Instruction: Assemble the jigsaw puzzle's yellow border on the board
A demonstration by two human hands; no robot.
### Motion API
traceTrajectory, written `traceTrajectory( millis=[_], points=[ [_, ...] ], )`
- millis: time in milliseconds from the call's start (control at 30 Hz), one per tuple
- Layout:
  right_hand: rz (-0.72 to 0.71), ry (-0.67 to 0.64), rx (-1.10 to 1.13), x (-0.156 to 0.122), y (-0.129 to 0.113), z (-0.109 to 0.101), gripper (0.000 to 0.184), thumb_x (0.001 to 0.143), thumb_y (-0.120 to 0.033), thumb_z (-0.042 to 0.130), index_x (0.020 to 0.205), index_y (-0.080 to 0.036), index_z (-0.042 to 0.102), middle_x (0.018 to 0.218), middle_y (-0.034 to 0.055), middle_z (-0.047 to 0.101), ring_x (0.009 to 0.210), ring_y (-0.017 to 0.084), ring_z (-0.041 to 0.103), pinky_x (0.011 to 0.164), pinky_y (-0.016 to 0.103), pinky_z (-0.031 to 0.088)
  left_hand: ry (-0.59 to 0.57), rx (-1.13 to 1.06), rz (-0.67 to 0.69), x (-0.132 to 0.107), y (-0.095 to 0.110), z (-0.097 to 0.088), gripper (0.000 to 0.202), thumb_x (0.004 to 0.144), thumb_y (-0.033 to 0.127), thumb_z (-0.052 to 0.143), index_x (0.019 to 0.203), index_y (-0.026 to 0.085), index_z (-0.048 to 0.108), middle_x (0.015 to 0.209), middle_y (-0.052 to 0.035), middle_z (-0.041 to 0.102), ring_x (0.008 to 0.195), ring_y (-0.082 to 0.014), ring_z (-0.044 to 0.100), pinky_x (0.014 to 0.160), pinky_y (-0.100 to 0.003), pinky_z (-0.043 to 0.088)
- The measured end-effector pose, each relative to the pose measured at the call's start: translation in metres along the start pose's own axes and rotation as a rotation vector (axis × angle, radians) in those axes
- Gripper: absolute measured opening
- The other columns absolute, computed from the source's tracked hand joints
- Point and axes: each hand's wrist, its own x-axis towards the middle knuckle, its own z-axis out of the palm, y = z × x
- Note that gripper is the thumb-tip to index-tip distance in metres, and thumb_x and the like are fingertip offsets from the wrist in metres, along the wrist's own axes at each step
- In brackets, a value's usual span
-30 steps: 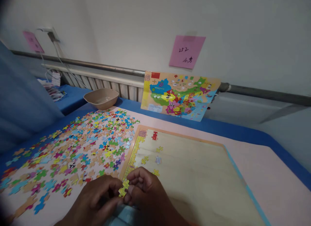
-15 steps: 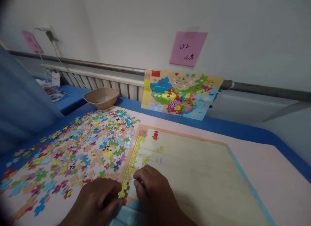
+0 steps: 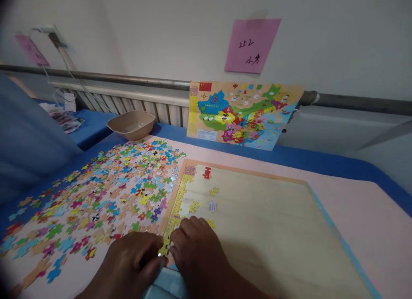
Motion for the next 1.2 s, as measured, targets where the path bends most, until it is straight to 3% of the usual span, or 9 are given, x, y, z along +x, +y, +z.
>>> traceTrajectory(
  millis=[400,733,1200],
  points=[
    [0.019,-0.063,0.046,0.0001,0.0006,-0.0014,0.009,0.095,-0.018,0.075,0.09,-0.021,0.068,0.092,0.0022,0.069,0.087,0.021,0.056,0.077,0.034,0.036,0.019,0.021,0.018,-0.0022,-0.0024,0.0025,0.011,0.083,0.014,0.067,0.082,0.025,0.062,0.073,0.0042,0.068,0.068,-0.0197,0.067,0.062,-0.031,0.041],
    [0.037,-0.095,0.045,0.0021,0.0003,0.001,0.008,0.094,-0.018,0.077,0.091,-0.021,0.07,0.093,0.0022,0.07,0.089,0.021,0.058,0.08,0.035,0.037,-0.031,0.041,0.005,-0.0045,-0.0028,0.0034,0.01,0.084,0.016,0.067,0.084,0.025,0.064,0.074,0.0042,0.069,0.068,-0.0203,0.066,0.062,-0.032,0.04],
    [0.059,-0.028,0.055,-0.0006,0.0,0.002,0.01,0.093,-0.015,0.074,0.09,-0.022,0.068,0.091,0.0009,0.068,0.085,0.02,0.057,0.077,0.034,0.037,-0.016,0.03,0.009,-0.0028,-0.0018,0.0021,0.013,0.085,0.016,0.066,0.078,0.025,0.059,0.071,0.0042,0.066,0.066,-0.0201,0.065,0.06,-0.031,0.039]
  ],
)
